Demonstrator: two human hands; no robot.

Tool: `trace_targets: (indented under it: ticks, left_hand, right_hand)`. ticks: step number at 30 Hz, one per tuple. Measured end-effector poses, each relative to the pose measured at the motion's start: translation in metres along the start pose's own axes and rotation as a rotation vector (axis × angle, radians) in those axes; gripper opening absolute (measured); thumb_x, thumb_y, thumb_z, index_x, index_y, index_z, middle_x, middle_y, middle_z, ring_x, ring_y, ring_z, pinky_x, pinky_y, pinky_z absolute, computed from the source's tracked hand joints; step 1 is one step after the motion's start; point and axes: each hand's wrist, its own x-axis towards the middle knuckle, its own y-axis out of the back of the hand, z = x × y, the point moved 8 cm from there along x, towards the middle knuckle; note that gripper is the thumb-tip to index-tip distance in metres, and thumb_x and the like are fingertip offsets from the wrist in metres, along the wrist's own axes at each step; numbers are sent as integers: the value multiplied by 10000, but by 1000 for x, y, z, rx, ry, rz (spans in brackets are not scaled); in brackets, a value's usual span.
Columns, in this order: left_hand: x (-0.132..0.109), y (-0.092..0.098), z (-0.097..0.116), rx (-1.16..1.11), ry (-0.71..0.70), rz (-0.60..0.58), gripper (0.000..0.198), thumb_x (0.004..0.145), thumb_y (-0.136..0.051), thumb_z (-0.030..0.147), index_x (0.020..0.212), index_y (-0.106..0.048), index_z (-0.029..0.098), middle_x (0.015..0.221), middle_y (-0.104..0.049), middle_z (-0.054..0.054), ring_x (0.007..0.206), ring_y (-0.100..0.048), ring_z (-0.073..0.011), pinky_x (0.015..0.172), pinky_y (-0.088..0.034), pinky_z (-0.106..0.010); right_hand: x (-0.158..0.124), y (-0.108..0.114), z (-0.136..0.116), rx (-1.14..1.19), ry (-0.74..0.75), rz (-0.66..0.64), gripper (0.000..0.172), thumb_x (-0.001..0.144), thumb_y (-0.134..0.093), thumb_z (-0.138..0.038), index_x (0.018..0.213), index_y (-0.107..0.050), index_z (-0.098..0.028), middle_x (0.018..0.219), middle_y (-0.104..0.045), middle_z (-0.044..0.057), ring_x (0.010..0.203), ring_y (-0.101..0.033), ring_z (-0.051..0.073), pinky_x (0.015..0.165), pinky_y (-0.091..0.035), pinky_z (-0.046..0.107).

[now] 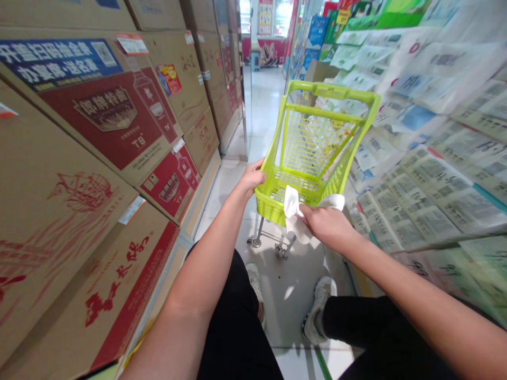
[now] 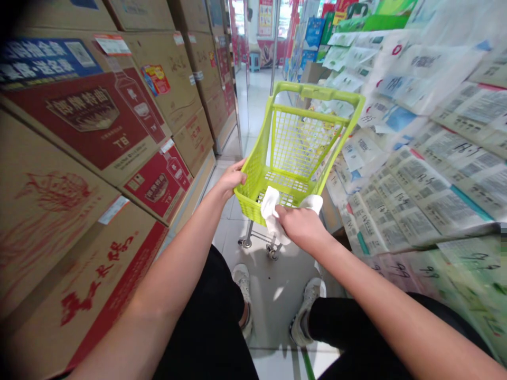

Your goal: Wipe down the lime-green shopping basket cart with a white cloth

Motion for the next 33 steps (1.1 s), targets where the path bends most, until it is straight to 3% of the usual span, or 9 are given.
trace_targets:
  ticks: [8, 17, 22, 27, 33]
  left_hand:
    - [-2, -7, -12, -112, -52, 265, 751, 513, -569, 65, 1231, -772, 150, 1101, -805, -27, 1003, -746, -261, 789, -615, -310]
    - [-18, -24, -8, -143, -100, 265, 700, 583, -600, 63, 1259, -756, 152, 1223, -785, -46, 1210, -699, -291, 912, -620, -342]
    - [-26, -39, -10, -163, -122, 244, 700, 625, -590, 101, 1311, -724, 137, 1290, -762, -79, 1165, -716, -287, 889, -613, -337]
    - [-32, -49, -15, -220, -83, 226, 784, 595, -526, 81, 1362, -685, 124, 1311, -755, -81, 1121, -723, -259, 877, -606, -315]
    - [-27, -34, -5, -94, -83, 181, 718, 575, -569, 53, 1260, -756, 151, 1137, -803, -37, 1067, -724, -264, 858, -603, -313]
  right_hand:
    - [1, -10, 5, -51, -39, 25, 420, 1121, -269, -389, 1242, -602, -163, 994, -781, 148, 873, -764, 273, 619, -378, 318]
    - [14, -7, 4, -31, -4, 53, 454, 1120, -256, -436, 1206, -610, -166, 989, -785, 141, 862, -762, 287, 649, -410, 332]
    - [29, 3, -15, 16, 33, 88, 499, 1124, -214, -444, 1221, -604, -148, 1040, -778, 176, 907, -761, 286, 694, -446, 328]
    - [43, 11, -33, 61, 30, 95, 429, 1118, -259, -387, 1211, -612, -162, 1050, -778, 167, 927, -756, 284, 718, -462, 323]
    - [39, 15, -33, 64, 31, 97, 439, 1123, -256, -425, 1247, -607, -193, 1018, -780, 151, 920, -758, 284, 695, -444, 322]
